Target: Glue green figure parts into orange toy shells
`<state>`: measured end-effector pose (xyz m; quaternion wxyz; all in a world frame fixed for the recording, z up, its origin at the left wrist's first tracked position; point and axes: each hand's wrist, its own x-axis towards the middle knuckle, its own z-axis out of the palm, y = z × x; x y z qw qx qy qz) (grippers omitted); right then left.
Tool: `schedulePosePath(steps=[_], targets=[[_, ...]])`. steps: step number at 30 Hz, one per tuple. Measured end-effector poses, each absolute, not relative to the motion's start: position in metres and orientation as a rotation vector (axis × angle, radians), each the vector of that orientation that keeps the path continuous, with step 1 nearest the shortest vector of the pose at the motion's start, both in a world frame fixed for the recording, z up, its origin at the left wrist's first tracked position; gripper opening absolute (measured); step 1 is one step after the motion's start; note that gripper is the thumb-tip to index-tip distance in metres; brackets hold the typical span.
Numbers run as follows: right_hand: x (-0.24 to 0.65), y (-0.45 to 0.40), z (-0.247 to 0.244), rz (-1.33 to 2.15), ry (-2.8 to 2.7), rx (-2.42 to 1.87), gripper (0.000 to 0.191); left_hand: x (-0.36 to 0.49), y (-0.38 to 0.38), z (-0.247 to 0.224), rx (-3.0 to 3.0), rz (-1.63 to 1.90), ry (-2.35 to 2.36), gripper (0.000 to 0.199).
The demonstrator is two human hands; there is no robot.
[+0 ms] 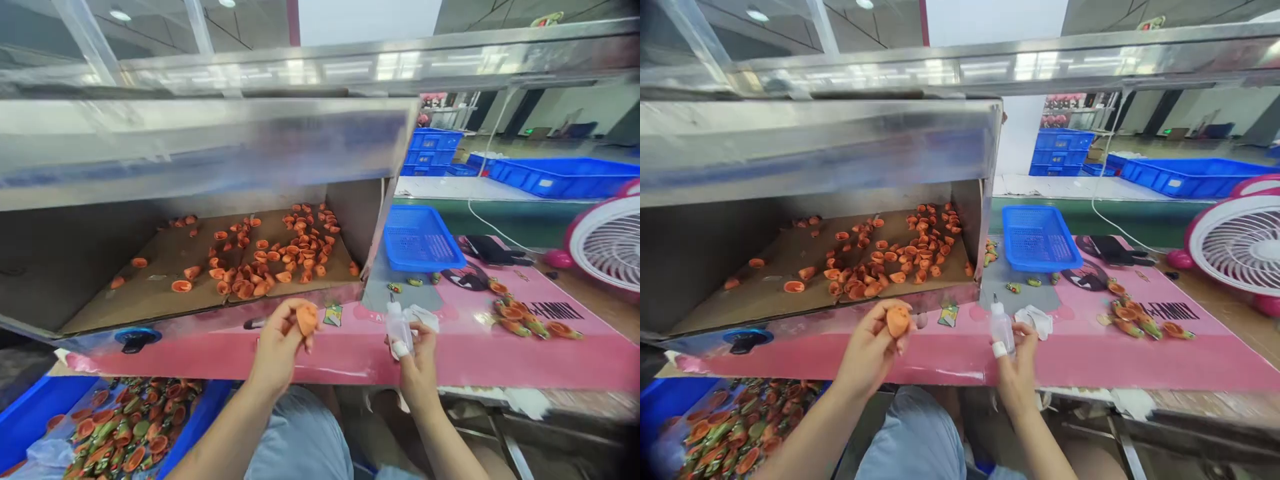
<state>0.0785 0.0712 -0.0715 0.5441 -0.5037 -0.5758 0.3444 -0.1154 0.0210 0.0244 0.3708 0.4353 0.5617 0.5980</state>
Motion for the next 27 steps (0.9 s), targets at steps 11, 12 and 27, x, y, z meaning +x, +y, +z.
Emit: schedulePosePath(steps=[11, 12, 27], targets=[[0.126, -0.055, -0.053, 0.655, -1.127, -1.299, 0.038, -0.032, -0.051, -0.044, 0.396, 1.061, 1.047, 0.01], [0.127, -0.064, -0.05, 0.615, -1.144, -1.313, 0.038, -0.029, -0.055, -0.047, 0.396, 1.035, 1.046, 0.009], [0.131, -0.08, -0.022, 0.148, -1.727, -1.022, 0.031, -0.028, -0.065, -0.047, 0.642, 0.981, 1.097, 0.007]])
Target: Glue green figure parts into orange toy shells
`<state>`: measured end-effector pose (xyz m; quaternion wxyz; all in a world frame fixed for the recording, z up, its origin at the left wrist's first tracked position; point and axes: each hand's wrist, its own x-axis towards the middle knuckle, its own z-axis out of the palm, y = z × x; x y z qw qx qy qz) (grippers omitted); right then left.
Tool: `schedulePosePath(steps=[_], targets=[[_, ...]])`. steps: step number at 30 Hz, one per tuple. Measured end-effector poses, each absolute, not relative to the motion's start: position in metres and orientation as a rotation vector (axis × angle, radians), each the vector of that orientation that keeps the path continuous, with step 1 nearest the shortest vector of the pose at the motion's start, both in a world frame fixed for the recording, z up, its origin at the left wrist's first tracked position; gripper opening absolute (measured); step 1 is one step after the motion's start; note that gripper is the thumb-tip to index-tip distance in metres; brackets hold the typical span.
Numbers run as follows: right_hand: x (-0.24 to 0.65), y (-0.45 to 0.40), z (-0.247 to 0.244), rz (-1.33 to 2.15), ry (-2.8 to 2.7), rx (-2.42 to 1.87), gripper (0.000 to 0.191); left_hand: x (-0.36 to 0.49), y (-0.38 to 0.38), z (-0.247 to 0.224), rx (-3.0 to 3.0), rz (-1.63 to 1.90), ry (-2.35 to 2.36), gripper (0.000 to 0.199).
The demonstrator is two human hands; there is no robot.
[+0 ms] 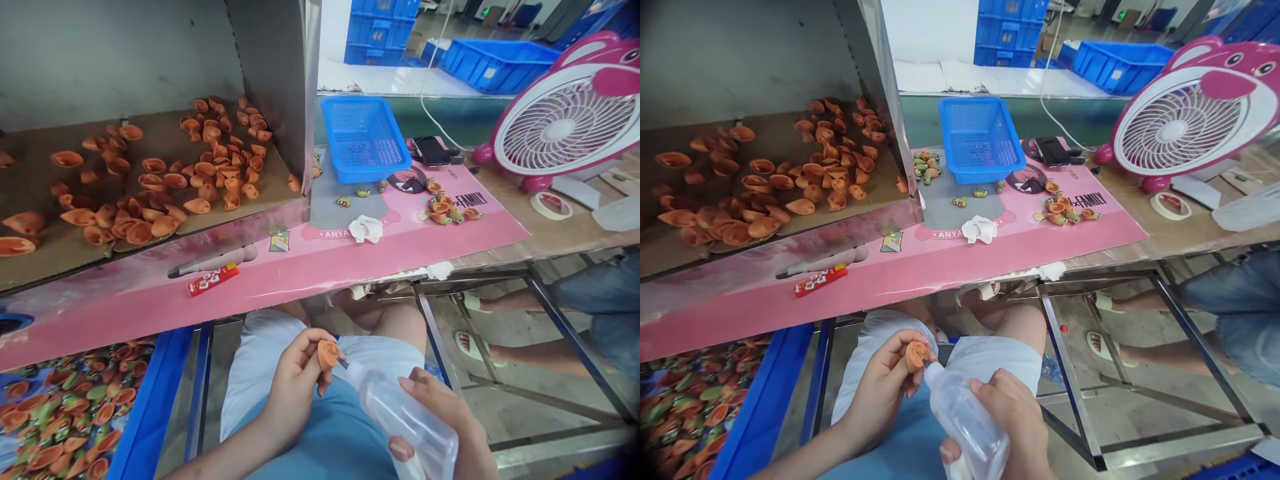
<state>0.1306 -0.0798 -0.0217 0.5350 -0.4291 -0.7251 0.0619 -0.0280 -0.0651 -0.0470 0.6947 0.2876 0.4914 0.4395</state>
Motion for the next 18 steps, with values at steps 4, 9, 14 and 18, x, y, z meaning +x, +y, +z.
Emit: schedulePosePath(steps=[4, 9, 14, 18], targets=[[0.1271, -0.0812, -0.0181, 0.138, -1.738, -1.069, 0.028, -0.0279, -0.0654, -0.0476, 0.648, 0.981, 1.075, 0.006], [0.1286, -0.0812, -0.0213, 0.125, -1.75, -1.038, 0.028, -0.0267, -0.0653, -0.0477, 0.653, 0.988, 1.067, 0.006], [0.1288, -0.0795, -0.0231, 0.139, -1.749, -0.984, 0.029, -0.0267, -0.065, -0.0489, 0.653, 0.978, 1.059, 0.007], [0.1271, -0.0814, -0.0205, 0.153, -1.712, -1.017, 0.028, -0.0271, -0.066, -0.0496, 0.665, 0.984, 1.054, 0.007]])
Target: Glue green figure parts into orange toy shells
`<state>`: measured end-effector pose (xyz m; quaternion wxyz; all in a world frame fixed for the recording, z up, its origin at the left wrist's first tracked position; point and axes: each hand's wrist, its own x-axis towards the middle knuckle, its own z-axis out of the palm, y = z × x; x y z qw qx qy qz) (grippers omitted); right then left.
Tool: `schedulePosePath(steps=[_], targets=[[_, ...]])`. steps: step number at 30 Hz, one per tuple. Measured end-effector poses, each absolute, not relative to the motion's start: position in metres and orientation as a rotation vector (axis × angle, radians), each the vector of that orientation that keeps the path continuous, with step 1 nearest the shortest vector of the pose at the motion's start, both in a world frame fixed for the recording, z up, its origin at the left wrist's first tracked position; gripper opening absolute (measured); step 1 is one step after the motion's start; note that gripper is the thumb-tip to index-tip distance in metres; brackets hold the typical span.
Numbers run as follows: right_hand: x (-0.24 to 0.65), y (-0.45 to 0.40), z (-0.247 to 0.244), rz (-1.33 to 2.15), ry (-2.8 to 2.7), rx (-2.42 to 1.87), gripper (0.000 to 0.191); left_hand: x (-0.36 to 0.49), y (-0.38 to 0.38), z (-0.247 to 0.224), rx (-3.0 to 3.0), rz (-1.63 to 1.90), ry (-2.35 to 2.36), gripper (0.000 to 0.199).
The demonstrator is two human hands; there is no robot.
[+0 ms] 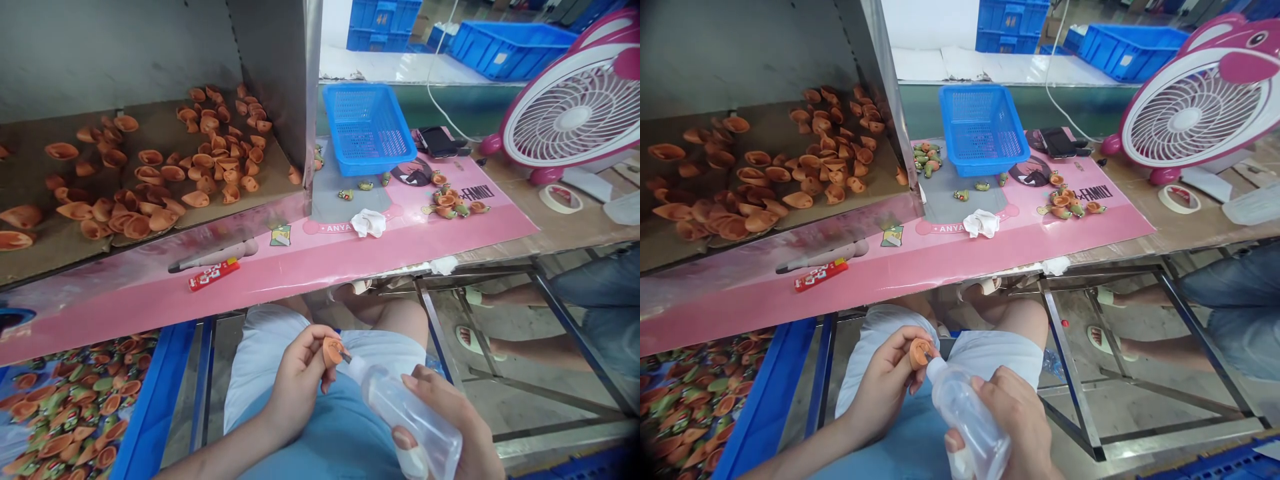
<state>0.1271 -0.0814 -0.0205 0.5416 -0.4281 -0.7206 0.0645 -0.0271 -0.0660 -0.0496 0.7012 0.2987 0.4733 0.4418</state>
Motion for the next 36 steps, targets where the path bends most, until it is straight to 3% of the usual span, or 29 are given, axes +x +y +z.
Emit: schedulePosePath(steps=[20, 36], targets=[[0.1206, -0.078, -0.0152, 0.09, -1.696, -0.998, 0.022, -0.0272, -0.066, -0.0496, 0.656, 0.952, 1.066, 0.006], [0.121, -0.0807, -0.0187, 0.129, -1.651, -1.004, 0.029, -0.0274, -0.0655, -0.0481, 0.633, 0.96, 1.074, 0.006]])
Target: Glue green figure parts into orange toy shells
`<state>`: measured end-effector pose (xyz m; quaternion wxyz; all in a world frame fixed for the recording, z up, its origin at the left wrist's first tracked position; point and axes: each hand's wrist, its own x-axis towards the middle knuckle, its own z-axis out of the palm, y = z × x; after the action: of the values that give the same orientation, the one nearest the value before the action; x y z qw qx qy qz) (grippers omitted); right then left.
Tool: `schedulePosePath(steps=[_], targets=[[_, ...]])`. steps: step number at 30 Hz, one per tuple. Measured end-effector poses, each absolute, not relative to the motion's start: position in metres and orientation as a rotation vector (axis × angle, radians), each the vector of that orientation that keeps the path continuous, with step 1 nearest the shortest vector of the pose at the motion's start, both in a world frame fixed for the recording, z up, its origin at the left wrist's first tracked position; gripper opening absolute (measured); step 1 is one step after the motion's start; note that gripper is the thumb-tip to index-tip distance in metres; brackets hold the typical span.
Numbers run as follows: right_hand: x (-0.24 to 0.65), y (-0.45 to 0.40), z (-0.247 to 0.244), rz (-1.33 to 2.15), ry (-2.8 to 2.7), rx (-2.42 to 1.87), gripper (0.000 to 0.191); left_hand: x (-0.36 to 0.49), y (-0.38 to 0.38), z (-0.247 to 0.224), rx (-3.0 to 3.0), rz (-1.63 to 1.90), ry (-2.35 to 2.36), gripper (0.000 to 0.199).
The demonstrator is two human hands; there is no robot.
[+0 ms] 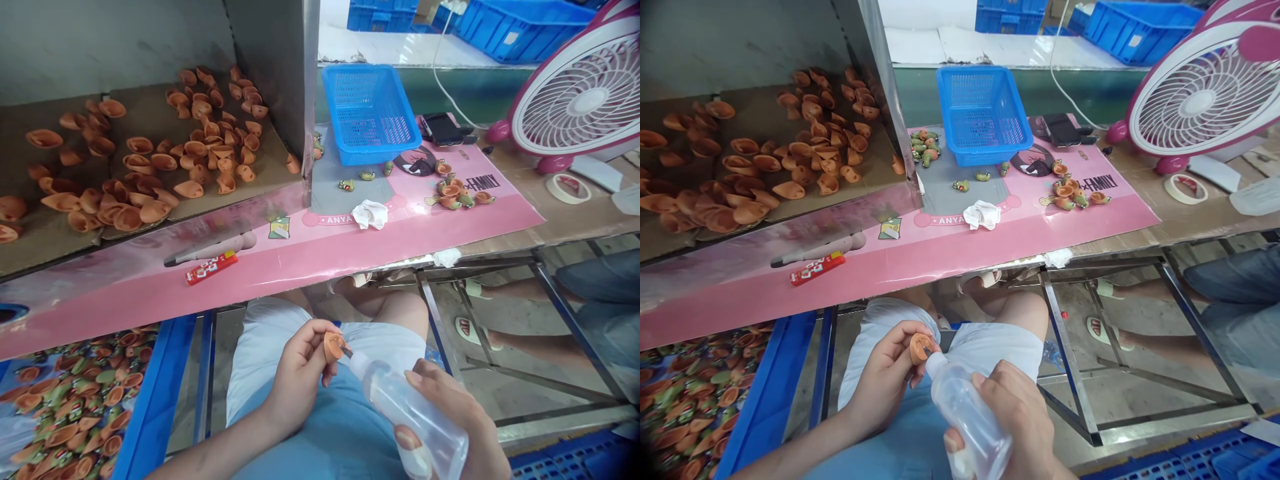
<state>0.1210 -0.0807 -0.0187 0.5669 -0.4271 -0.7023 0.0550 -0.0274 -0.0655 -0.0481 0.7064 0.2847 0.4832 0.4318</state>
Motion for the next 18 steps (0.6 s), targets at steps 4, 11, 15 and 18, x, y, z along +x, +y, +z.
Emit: schedulePosePath(steps=[4, 11, 15, 18], targets=[[0.118, -0.077, -0.014, 0.124, -1.662, -1.004, 0.025, -0.028, -0.065, -0.047, 0.637, 0.955, 1.071, 0.006], [0.119, -0.074, -0.008, 0.163, -1.699, -1.027, 0.021, -0.027, -0.064, -0.046, 0.617, 0.952, 1.062, 0.007], [0.12, -0.076, -0.009, 0.191, -1.672, -1.052, 0.019, -0.027, -0.063, -0.046, 0.61, 0.955, 1.081, 0.007], [0.12, -0.076, -0.008, 0.202, -1.675, -1.058, 0.017, -0.028, -0.063, -0.046, 0.608, 0.969, 1.092, 0.008]])
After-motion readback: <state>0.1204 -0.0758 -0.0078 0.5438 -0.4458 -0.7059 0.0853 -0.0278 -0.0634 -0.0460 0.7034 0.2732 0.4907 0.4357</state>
